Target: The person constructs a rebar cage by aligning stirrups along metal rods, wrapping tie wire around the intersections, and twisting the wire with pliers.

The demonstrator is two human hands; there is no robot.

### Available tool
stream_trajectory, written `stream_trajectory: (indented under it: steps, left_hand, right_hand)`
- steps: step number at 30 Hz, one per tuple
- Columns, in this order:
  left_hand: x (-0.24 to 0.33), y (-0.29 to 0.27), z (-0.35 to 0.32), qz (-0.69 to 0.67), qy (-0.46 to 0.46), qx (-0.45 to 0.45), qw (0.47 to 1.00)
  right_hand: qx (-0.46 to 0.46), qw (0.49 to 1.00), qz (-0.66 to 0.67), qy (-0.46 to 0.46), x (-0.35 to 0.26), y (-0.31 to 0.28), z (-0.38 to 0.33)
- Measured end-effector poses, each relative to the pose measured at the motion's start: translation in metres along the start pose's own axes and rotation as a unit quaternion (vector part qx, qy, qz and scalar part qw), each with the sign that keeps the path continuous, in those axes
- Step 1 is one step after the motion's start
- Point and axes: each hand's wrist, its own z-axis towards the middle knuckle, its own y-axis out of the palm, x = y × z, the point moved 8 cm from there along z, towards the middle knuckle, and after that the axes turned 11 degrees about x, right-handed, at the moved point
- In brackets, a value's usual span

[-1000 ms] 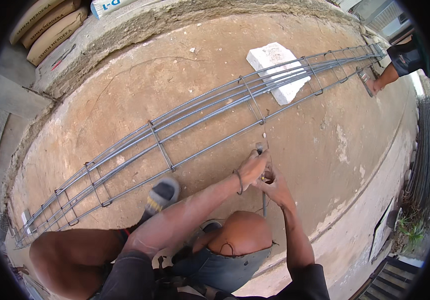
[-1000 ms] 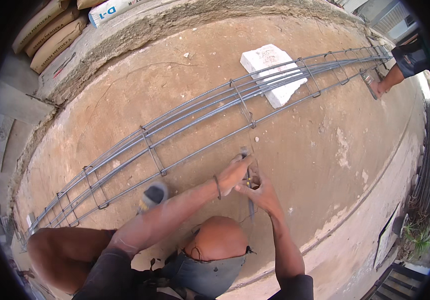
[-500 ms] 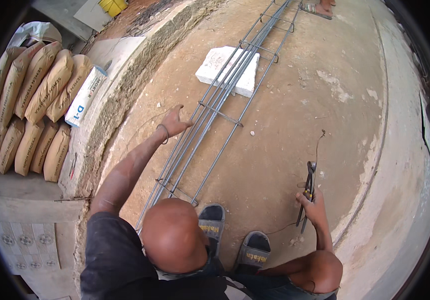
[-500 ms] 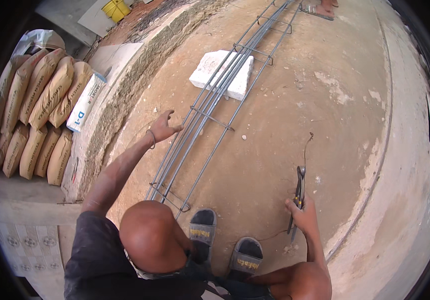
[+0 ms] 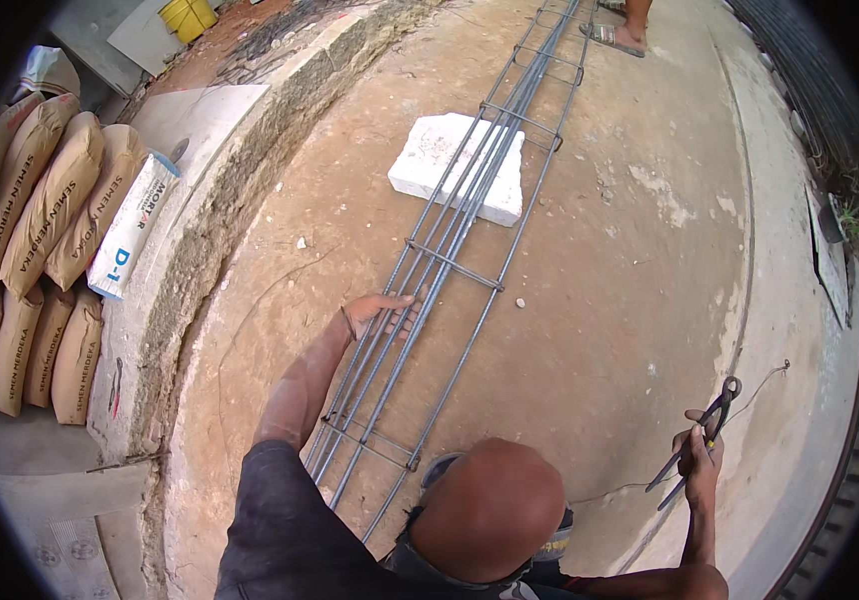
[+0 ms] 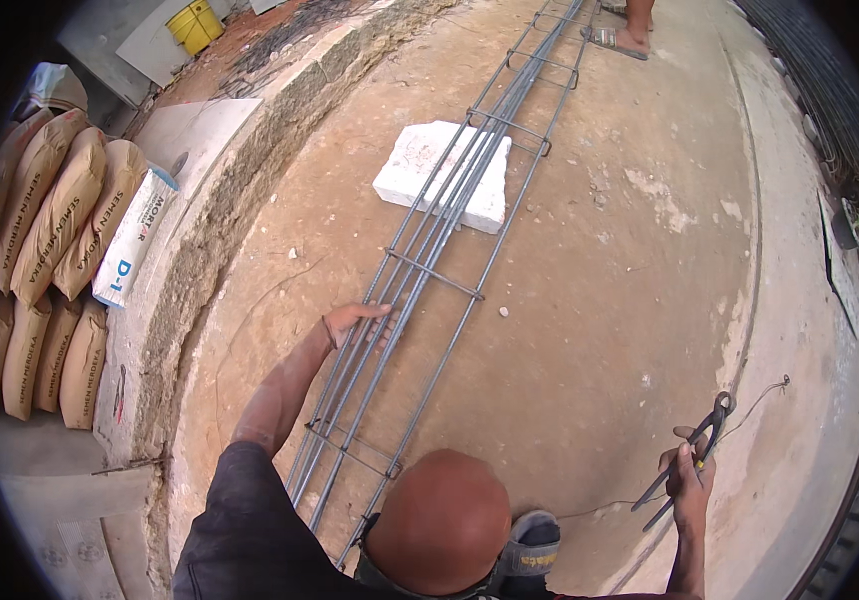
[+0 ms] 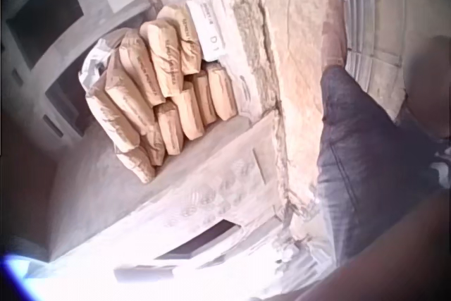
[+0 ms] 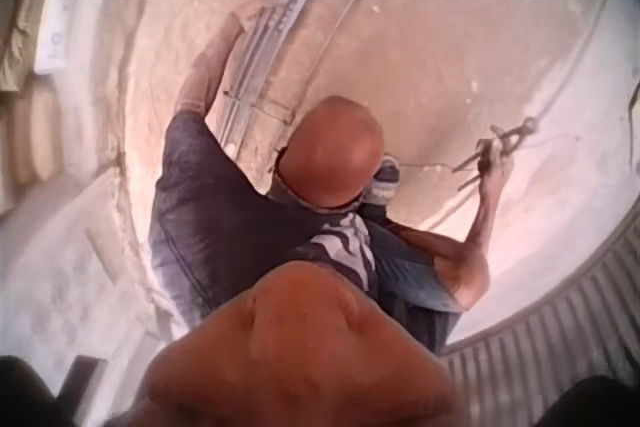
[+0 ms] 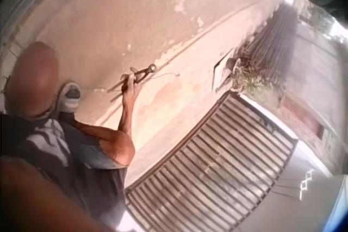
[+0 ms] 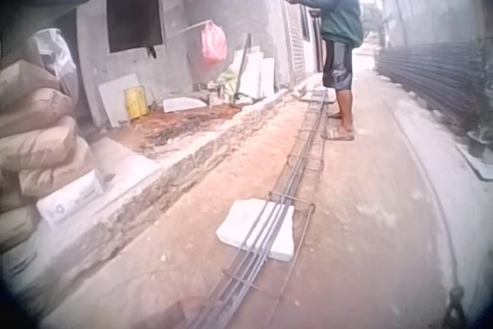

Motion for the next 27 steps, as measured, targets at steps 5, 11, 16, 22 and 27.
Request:
stream_trajectory:
  steps: [5, 11, 16, 22, 27]
  left_hand:
    - [-0.004, 0.022, 0.007, -0.016, -0.024, -0.042, 0.999]
    - [-0.013, 0.006, 0.010, 0.051, -0.099, 0.073, 0.991]
    - [0.006, 0.013, 0.016, 0.183, 0.031, 0.222, 0.957]
    - [0.011, 0.004, 0.011, 0.203, 0.012, 0.273, 0.940]
    - [0.021, 0.005, 0.000, 0.210, -0.020, 0.289, 0.934]
  right_hand:
    - [-0.019, 0.996, -0.084, -0.033, -0.016, 0.041, -0.034]
    - [-0.101, 0.994, -0.032, -0.009, -0.092, 0.088, -0.083]
    - [0.015, 0.977, -0.141, -0.156, -0.207, 0.084, -0.094]
    - [0.259, 0.908, -0.260, -0.203, -0.258, 0.068, -0.017]
    - [0.254, 0.632, -0.590, -0.434, -0.295, 0.099, 0.095]
